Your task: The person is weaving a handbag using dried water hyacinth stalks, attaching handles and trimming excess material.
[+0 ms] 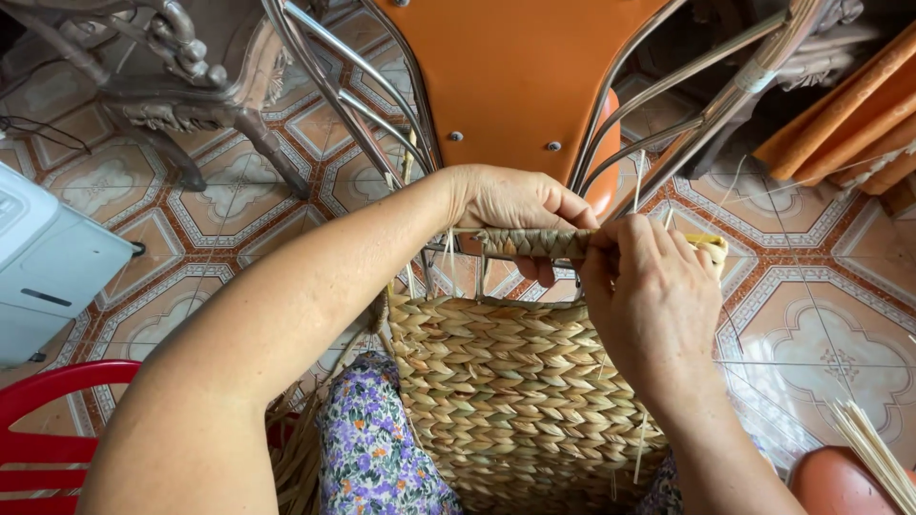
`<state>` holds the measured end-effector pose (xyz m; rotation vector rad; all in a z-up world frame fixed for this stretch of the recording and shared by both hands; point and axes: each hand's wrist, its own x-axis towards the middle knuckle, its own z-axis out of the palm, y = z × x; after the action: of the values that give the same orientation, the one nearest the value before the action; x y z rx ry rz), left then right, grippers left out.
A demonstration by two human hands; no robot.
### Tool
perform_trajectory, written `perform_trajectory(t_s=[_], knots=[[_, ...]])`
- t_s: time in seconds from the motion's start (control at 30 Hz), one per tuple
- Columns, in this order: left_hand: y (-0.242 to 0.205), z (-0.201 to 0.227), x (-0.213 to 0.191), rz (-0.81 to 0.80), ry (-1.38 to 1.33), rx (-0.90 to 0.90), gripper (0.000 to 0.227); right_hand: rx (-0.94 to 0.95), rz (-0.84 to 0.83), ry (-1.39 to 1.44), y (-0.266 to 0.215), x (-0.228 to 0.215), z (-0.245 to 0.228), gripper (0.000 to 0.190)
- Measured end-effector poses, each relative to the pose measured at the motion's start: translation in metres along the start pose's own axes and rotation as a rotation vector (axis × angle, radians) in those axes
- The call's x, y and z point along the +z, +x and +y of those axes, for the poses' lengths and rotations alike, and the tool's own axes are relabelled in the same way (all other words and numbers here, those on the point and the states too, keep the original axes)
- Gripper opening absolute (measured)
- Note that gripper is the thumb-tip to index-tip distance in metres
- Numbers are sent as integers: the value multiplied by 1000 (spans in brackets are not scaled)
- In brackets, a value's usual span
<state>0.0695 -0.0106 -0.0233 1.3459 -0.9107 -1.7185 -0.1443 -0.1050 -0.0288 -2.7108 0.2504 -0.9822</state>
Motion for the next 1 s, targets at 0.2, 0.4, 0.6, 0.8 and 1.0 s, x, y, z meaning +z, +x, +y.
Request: perform_trajectory(t_s=[0.2,0.4,0.6,0.8,1.0], knots=[[4,-7,-4,-19,-21,32,28,10,-22,-58,4,-9,-3,18],[5,-7,-1,35,152,110,29,2,-38,115,0,-11,4,19],[9,-18,-10,128,177,130,26,31,-139,129,5,-34,1,27],[11,-24,-18,234,279,267,25,-4,-67,-19,1,-29,8,21],[-6,-8,0,68,63,149,32,-18,-21,-5,0,-22,7,25]])
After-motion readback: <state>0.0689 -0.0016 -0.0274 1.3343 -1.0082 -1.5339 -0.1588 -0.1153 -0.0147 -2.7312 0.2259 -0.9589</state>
